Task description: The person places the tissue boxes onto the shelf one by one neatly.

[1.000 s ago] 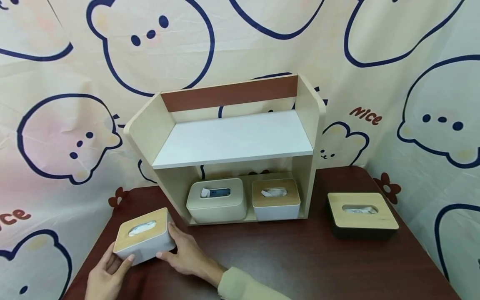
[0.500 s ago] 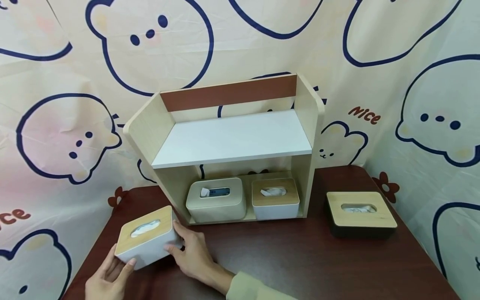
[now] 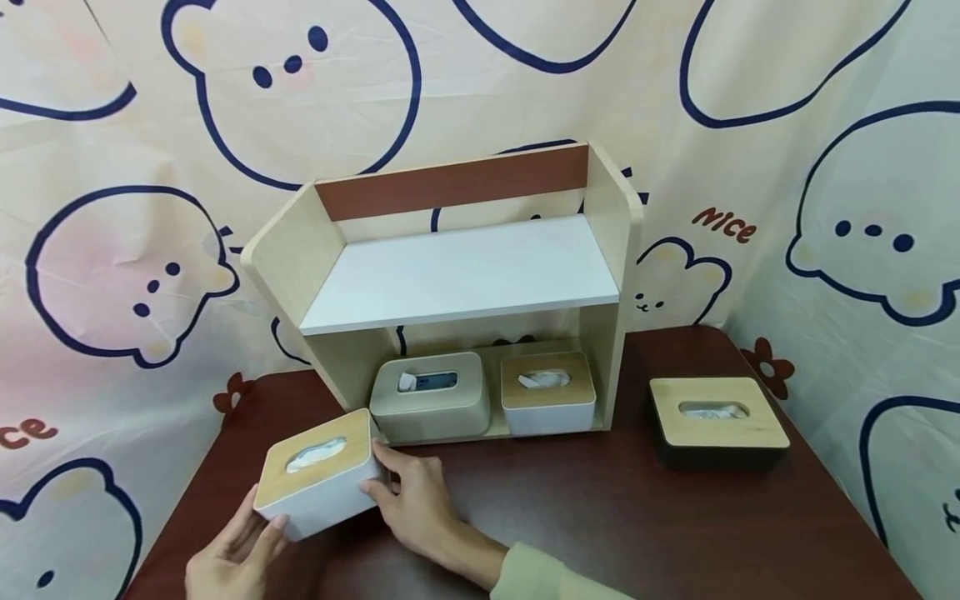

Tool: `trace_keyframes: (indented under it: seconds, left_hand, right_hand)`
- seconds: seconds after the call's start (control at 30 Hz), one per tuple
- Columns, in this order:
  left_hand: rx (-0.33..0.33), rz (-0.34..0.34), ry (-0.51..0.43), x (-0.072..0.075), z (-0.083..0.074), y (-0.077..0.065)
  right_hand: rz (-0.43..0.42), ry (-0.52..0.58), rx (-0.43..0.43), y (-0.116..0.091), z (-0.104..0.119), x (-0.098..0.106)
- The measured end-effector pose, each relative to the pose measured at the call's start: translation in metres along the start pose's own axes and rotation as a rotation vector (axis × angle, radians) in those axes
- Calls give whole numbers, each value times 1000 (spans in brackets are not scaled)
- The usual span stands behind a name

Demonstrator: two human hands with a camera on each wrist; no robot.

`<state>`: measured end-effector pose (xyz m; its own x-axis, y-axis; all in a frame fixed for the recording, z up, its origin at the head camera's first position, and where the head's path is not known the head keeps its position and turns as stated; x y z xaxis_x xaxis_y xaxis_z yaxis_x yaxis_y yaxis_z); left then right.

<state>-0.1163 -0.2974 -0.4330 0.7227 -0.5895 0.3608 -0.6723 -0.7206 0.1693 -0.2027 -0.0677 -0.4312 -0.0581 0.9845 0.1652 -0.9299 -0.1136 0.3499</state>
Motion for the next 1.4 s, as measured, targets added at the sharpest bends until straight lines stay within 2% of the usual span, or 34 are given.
trace_keyframes:
  seconds: [0.27, 0.47, 0.57, 0.7, 1.03, 1.2, 1.4]
  left_hand:
    - [-35, 33, -37, -12, -18, -13]
    - [-83, 94, -21, -18, -37, -17]
    - [-114, 119, -11, -21, -49, -19]
    - [-182, 112, 5, -23, -66, -22]
    - [-276, 101, 10, -20, -101, -25]
    - [-317, 116, 1, -17, -118, -24]
    - [-327, 121, -6, -11, -135, -23]
  right_hand:
    - [-27, 7, 6, -4, 10, 29]
    - [-53, -9, 33, -2, 23, 48]
    - [-72, -12, 49, -1, 30, 56]
    - [-99, -18, 59, 0, 39, 66]
    - [-150, 7, 97, 2, 63, 84]
    - [-165, -52, 150, 4, 78, 91]
    - [-177, -101, 230, 7, 99, 97]
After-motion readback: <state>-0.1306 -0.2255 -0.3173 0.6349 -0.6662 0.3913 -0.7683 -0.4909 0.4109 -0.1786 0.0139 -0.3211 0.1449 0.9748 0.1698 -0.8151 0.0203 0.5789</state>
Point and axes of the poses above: each hand's wrist, its own y-axis towards the middle knuckle, its own x-axis out of the back of the hand, z = x × y, the point moved 9 cm from there along y, towards the middle knuckle, and after that the axes turned 11 degrees about -z, right-handed, at the moved point
